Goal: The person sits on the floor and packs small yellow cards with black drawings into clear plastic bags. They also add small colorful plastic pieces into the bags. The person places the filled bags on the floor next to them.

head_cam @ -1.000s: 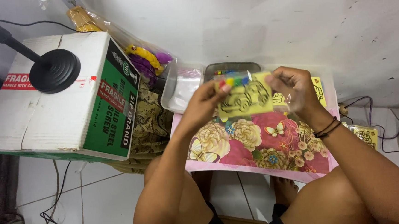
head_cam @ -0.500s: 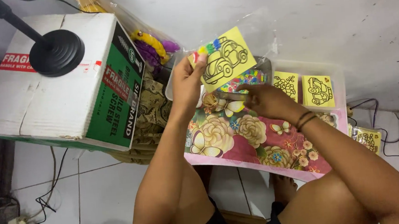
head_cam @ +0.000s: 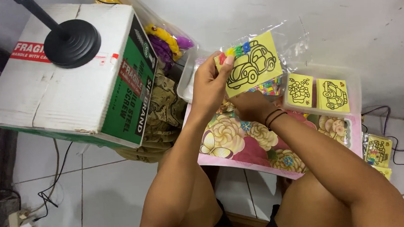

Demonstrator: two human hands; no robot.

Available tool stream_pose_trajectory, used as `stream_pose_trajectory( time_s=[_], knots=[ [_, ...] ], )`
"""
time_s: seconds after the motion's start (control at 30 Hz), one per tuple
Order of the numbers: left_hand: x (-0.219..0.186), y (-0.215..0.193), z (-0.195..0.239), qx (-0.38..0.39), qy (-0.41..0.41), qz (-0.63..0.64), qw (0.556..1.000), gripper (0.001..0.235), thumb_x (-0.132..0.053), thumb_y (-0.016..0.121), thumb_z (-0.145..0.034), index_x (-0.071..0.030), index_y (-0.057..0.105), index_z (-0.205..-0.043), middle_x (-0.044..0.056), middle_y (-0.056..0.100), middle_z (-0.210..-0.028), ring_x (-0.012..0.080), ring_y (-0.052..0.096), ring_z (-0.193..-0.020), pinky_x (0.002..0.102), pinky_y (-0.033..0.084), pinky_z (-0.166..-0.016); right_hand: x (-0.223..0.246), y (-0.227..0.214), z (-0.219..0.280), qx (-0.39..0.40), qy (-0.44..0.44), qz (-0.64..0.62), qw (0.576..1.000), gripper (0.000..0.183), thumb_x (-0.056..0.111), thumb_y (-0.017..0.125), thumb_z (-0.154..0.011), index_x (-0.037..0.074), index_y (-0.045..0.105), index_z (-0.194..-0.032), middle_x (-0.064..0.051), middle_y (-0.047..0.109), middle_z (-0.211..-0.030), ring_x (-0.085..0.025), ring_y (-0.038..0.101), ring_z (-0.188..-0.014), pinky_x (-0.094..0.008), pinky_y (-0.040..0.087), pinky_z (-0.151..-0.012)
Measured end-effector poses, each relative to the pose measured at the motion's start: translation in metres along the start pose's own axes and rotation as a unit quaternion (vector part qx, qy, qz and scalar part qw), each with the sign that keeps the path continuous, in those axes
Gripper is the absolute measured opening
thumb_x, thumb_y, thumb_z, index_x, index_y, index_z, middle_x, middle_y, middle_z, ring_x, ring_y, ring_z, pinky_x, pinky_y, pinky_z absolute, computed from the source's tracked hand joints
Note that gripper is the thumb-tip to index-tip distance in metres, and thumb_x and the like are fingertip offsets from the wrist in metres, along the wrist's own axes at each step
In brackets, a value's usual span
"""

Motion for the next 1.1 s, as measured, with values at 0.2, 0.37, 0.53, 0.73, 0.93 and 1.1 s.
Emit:
stream_pose_trajectory(
  time_s=[0.2, 0.37, 0.53, 0.73, 0.93, 1.1],
  knots=[
    [-0.008, -0.006, 0.003, -0.008, -0.004, 0.017, 1.0, 0.023, -0.02, 0.059, -0.104, 0.002, 0.066, -0.11, 0.014, 0.074, -0.084, 0.0146, 0.071, -0.074, 0.033, 0.063, -0.073, 0.004, 0.012, -0.022, -0.054, -0.023, 0.038, 0.998, 0.034, 0.028, 0.057, -0.097, 0.027, 0.065, -0.13, -0.001, 0.074, -0.098, -0.027, 0.074, -0.097, -0.051, 0.058, -0.084],
    [-0.013, -0.007, 0.004, -0.007, -0.004, 0.011, 1.0, 0.023, -0.019, 0.059, -0.104, 0.002, 0.066, -0.11, 0.013, 0.073, -0.083, 0.0134, 0.069, -0.073, 0.032, 0.062, -0.073, 0.024, -0.014, -0.004, -0.112, -0.051, 0.081, 0.989, 0.025, 0.022, 0.058, -0.097, 0.023, 0.066, -0.122, 0.002, 0.069, -0.081, -0.025, 0.073, -0.083, -0.05, 0.059, -0.074],
    [-0.01, -0.002, 0.004, -0.003, -0.001, -0.001, 1.0, 0.023, -0.019, 0.059, -0.104, 0.002, 0.066, -0.109, 0.013, 0.072, -0.082, 0.0138, 0.068, -0.071, 0.032, 0.061, -0.073, 0.027, -0.018, -0.005, -0.198, -0.085, 0.156, 0.964, 0.022, 0.018, 0.059, -0.098, 0.02, 0.062, -0.119, 0.002, 0.059, -0.073, -0.026, 0.071, -0.075, -0.047, 0.057, -0.066],
    [-0.012, 0.005, 0.006, 0.008, 0.004, -0.015, 1.0, 0.022, -0.019, 0.058, -0.104, 0.002, 0.066, -0.109, 0.013, 0.072, -0.08, 0.0136, 0.068, -0.072, 0.032, 0.061, -0.072, 0.038, -0.024, -0.002, -0.231, -0.103, 0.282, 0.926, 0.018, 0.023, 0.062, -0.098, 0.022, 0.066, -0.115, 0.004, 0.065, -0.078, -0.023, 0.071, -0.081, -0.046, 0.055, -0.069],
    [-0.031, 0.011, 0.011, 0.002, 0.013, -0.059, 0.998, 0.021, -0.019, 0.058, -0.104, 0.0, 0.068, -0.106, 0.006, 0.065, -0.077, 0.0086, 0.056, -0.071, 0.029, 0.054, -0.072, 0.016, -0.003, -0.016, -0.256, -0.078, 0.095, 0.959, 0.018, 0.036, 0.058, -0.1, 0.021, 0.065, -0.096, 0.007, 0.058, -0.064, -0.023, 0.069, -0.066, -0.041, 0.054, -0.058],
    [-0.039, 0.01, 0.013, 0.001, 0.016, -0.066, 0.998, 0.02, -0.02, 0.059, -0.104, -0.002, 0.067, -0.105, 0.002, 0.063, -0.078, 0.008, 0.055, -0.077, 0.026, 0.052, -0.075, 0.024, -0.028, 0.003, -0.339, -0.169, 0.147, 0.914, 0.016, 0.027, 0.063, -0.098, 0.018, 0.069, -0.087, -0.002, 0.061, -0.061, -0.03, 0.069, -0.065, -0.04, 0.051, -0.053]
  ],
)
Point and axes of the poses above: each hand's wrist, its own z-axis away from the middle knuckle, its own y-axis out of the palm, x = y × z, the point moved 8 cm from there along -z, towards the middle knuckle
